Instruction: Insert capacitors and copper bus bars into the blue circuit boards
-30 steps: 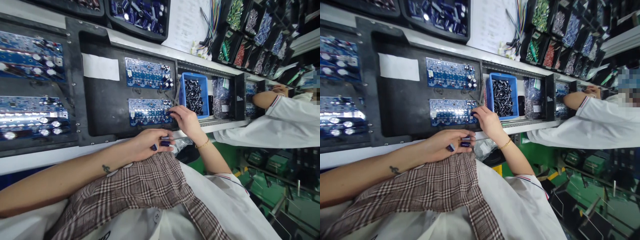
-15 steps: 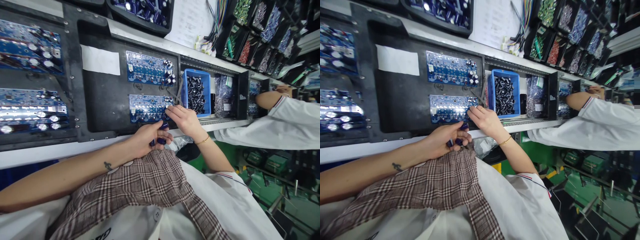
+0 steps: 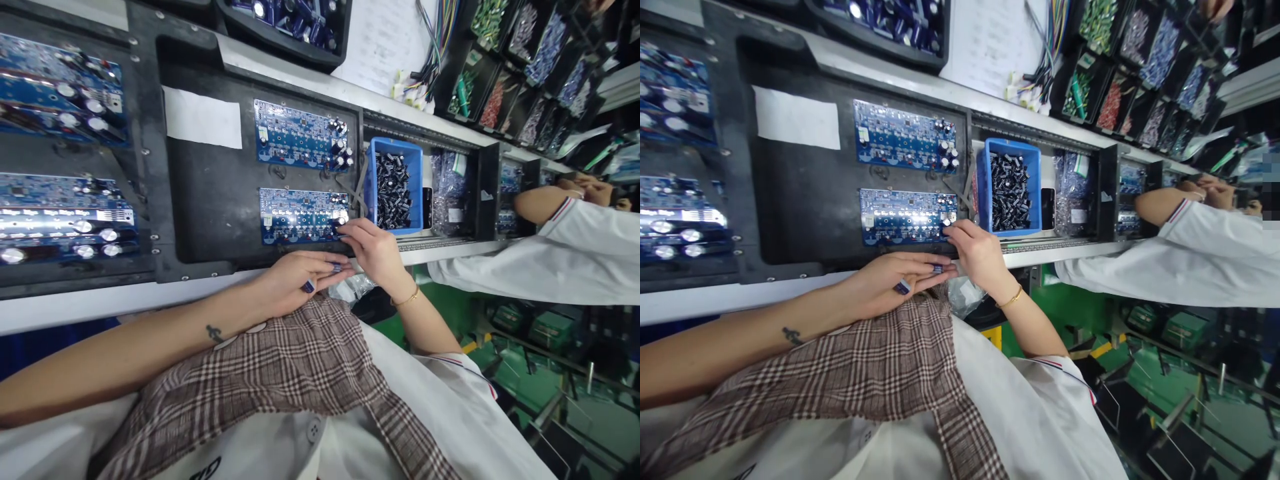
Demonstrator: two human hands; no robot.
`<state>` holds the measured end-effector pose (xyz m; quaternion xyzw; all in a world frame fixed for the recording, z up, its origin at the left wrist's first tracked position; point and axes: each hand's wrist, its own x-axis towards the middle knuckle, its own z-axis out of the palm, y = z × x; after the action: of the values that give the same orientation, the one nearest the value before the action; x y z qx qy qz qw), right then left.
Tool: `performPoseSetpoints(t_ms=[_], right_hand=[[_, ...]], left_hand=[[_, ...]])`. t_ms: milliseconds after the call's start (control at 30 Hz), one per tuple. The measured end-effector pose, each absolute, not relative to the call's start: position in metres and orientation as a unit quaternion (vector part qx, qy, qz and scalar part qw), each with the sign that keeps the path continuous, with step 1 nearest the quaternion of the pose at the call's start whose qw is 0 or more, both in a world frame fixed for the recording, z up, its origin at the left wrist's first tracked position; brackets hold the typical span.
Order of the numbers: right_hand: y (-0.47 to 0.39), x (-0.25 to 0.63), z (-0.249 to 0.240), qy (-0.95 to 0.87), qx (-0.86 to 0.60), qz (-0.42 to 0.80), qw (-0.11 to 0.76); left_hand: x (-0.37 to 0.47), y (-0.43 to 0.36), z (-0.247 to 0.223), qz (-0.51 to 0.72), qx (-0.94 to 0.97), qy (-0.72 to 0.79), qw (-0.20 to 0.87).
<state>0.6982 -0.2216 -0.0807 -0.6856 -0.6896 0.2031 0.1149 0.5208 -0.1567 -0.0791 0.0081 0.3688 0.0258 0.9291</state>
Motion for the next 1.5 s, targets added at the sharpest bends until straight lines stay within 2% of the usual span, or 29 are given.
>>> performPoseSetpoints(t_ms=[200,467,867,1033,1200,1267,1400,1500], right_hand=[[-0.218,0.702,-0.073,-0.727,-0.660,0.184,0.048],[-0.218,0.705,-0.074,-0.740,-0.647,0.181,0.031],[-0.227,0.697,-0.078,-0.778,-0.618,0.112,-0.021],[-0.232,0.698,-0.083,-0.789,-0.604,0.109,0.005],[-0.229,0.700,-0.082,-0.798,-0.582,0.156,-0.002],[-0.230,0.697,-0.071,-0.782,-0.600,0.167,0.027],[-0.238,0.687,-0.042,-0.714,-0.665,0.173,0.137],[-0.236,0.687,-0.040,-0.675,-0.696,0.178,0.169]], left_hand=[[0.516,-0.153,-0.080,-0.037,0.060,0.374,0.925],[0.514,-0.156,-0.080,0.003,0.100,0.363,0.926],[0.515,-0.152,-0.078,-0.034,0.069,0.332,0.940],[0.517,-0.151,-0.076,-0.045,0.057,0.359,0.930],[0.516,-0.151,-0.075,-0.049,0.059,0.379,0.922],[0.515,-0.150,-0.074,-0.048,0.059,0.383,0.921],[0.517,-0.147,-0.073,-0.056,0.039,0.348,0.935],[0.522,-0.146,-0.072,-0.072,0.015,0.342,0.937]])
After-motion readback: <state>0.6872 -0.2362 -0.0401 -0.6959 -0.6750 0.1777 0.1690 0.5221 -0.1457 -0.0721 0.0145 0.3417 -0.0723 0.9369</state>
